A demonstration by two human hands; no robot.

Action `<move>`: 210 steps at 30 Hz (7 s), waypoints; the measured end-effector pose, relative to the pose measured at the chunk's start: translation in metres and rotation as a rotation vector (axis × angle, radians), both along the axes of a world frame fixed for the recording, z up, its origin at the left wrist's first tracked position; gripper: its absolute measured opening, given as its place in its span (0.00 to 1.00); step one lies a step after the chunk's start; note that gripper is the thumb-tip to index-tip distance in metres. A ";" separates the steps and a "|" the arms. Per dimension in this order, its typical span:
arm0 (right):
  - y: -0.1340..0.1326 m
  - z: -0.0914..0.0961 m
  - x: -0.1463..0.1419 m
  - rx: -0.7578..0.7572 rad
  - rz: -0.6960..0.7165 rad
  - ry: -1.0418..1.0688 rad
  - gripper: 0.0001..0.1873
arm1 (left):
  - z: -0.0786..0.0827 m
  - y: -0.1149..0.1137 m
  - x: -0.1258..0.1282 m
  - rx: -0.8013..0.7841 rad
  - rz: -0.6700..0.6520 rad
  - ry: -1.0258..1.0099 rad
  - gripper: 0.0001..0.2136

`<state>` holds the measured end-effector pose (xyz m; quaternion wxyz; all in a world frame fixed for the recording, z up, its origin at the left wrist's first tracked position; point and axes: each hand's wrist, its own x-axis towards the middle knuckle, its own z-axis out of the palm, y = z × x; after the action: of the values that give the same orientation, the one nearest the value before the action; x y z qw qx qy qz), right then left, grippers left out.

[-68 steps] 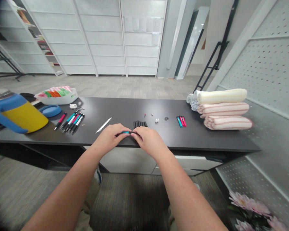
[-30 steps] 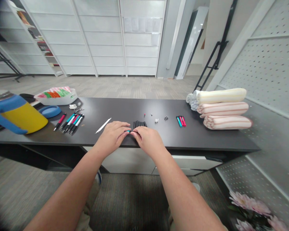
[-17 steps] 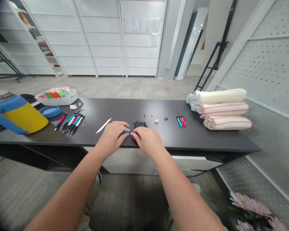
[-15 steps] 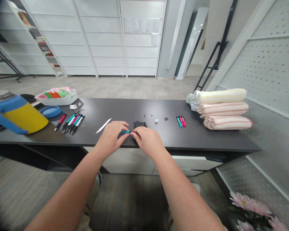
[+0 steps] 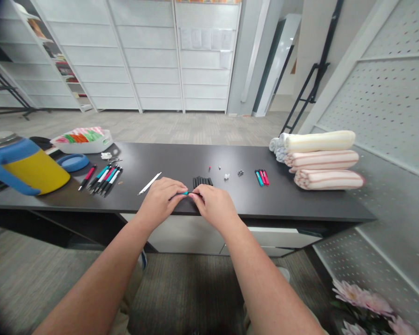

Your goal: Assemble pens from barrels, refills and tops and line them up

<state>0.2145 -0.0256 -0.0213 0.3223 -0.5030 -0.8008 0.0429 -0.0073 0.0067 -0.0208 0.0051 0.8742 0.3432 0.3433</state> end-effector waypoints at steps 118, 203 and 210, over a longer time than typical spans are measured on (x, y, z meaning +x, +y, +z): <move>0.019 0.003 0.024 -0.246 0.131 0.735 0.11 | 0.004 0.002 0.003 -0.186 0.071 -0.046 0.12; 0.015 0.000 0.019 -0.291 0.097 0.568 0.11 | 0.017 -0.006 -0.002 -0.396 0.044 -0.226 0.12; 0.014 0.001 0.021 -0.303 0.011 0.583 0.14 | 0.014 0.005 -0.010 -0.533 0.127 -0.321 0.13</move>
<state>0.2359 -0.0112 -0.0202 0.4592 -0.5076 -0.6620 0.3053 -0.0174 0.0116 -0.0068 0.2665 0.7537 0.4697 0.3745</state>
